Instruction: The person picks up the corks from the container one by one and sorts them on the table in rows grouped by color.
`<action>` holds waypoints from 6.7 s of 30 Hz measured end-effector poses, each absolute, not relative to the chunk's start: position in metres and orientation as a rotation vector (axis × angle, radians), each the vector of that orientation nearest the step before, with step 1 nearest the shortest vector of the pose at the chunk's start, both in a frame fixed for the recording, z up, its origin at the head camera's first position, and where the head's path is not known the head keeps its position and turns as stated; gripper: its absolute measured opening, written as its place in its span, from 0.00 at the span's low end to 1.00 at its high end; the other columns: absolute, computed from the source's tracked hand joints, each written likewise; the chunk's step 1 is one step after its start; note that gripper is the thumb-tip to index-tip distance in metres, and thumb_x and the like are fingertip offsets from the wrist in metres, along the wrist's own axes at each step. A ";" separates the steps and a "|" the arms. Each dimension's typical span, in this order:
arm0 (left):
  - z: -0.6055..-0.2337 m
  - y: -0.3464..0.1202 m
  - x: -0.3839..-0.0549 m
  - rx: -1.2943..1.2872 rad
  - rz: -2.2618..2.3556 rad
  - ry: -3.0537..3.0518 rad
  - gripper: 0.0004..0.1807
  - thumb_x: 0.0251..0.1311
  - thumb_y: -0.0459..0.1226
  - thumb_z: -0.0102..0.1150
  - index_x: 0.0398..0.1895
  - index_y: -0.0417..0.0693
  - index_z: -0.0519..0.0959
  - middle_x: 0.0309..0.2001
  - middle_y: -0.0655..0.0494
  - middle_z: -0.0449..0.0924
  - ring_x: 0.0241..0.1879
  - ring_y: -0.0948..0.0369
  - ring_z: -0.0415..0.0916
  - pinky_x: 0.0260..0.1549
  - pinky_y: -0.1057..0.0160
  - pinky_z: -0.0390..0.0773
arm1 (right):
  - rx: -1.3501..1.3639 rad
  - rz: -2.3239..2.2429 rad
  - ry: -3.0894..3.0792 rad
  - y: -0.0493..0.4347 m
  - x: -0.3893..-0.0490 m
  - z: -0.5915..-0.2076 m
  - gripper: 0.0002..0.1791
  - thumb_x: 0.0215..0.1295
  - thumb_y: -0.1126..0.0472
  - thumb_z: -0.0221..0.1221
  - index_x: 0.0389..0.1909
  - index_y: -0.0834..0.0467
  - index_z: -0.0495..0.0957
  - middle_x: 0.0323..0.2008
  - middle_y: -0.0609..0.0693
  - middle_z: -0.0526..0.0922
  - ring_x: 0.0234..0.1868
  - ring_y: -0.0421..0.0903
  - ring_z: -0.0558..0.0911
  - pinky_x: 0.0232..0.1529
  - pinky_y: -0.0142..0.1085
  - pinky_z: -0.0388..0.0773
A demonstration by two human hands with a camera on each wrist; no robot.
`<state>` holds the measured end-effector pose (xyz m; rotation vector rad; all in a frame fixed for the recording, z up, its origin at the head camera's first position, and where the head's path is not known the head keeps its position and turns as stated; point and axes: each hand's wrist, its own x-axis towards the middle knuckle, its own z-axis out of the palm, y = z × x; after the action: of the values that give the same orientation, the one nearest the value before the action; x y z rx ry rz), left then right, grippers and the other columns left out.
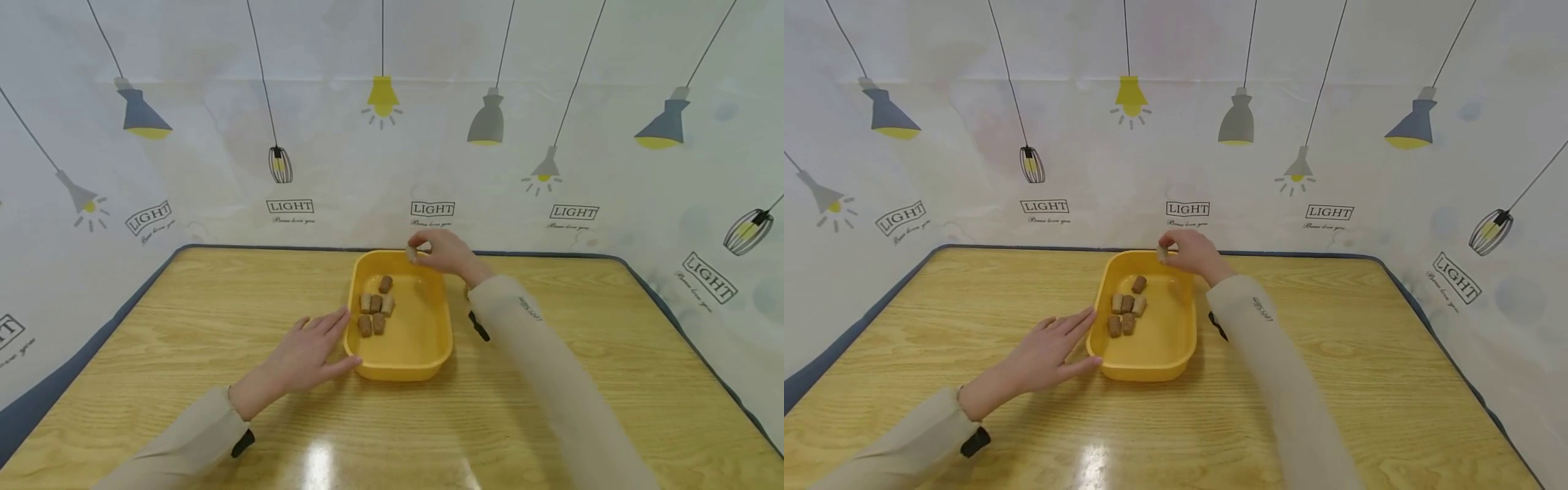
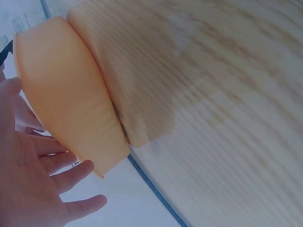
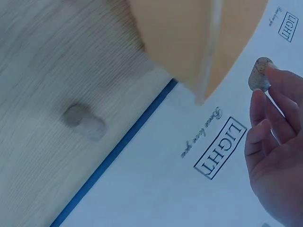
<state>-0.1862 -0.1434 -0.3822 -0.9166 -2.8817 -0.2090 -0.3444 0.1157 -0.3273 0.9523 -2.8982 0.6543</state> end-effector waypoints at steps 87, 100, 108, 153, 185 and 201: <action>-0.384 -0.145 -0.186 -0.928 -0.207 -2.873 0.43 0.58 0.63 0.33 0.66 0.39 0.52 0.65 0.47 0.52 0.61 0.53 0.54 0.53 0.45 0.55 | 0.633 0.821 -2.968 0.263 -0.329 -0.413 0.21 0.57 0.64 0.56 0.52 0.68 0.70 0.49 0.65 0.72 0.33 0.52 0.76 0.34 0.44 0.72; -0.383 -0.145 -0.186 -0.919 -0.201 -2.872 0.43 0.58 0.63 0.34 0.65 0.38 0.54 0.65 0.47 0.52 0.60 0.53 0.55 0.53 0.46 0.55 | 0.686 0.802 -2.883 0.254 -0.330 -0.376 0.20 0.58 0.66 0.56 0.51 0.68 0.70 0.47 0.65 0.73 0.31 0.53 0.75 0.32 0.45 0.71; -0.384 -0.145 -0.186 -0.922 -0.210 -2.870 0.43 0.58 0.63 0.34 0.65 0.38 0.54 0.65 0.47 0.52 0.60 0.53 0.55 0.53 0.45 0.55 | 0.729 0.910 -2.868 0.217 -0.324 -0.344 0.20 0.59 0.63 0.56 0.52 0.64 0.70 0.49 0.60 0.73 0.34 0.50 0.75 0.36 0.43 0.72; -0.383 -0.144 -0.186 -0.908 -0.233 -2.902 0.44 0.57 0.64 0.33 0.66 0.40 0.53 0.65 0.48 0.52 0.59 0.51 0.57 0.53 0.45 0.55 | 0.381 1.462 -3.172 0.065 -0.322 -0.342 0.25 0.54 0.56 0.60 0.53 0.58 0.71 0.43 0.52 0.76 0.43 0.53 0.76 0.43 0.47 0.68; -0.383 -0.144 -0.187 -0.907 -0.228 -2.890 0.44 0.57 0.64 0.32 0.66 0.40 0.53 0.65 0.48 0.52 0.59 0.51 0.57 0.53 0.46 0.55 | 0.473 1.485 -3.400 0.073 -0.325 -0.384 0.27 0.52 0.64 0.61 0.54 0.57 0.67 0.48 0.55 0.70 0.36 0.47 0.73 0.36 0.35 0.71; -0.383 -0.144 -0.186 -0.907 -0.206 -2.898 0.45 0.57 0.65 0.31 0.66 0.40 0.53 0.65 0.48 0.51 0.60 0.51 0.56 0.53 0.45 0.55 | 0.547 1.353 -3.410 0.071 -0.325 -0.386 0.24 0.49 0.64 0.63 0.49 0.59 0.70 0.38 0.51 0.73 0.30 0.44 0.70 0.31 0.32 0.69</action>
<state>-0.1864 -0.1437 -0.3832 -0.9075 -2.8983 -0.2057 -0.3253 0.0713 -0.3865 0.5467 -3.4103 1.3530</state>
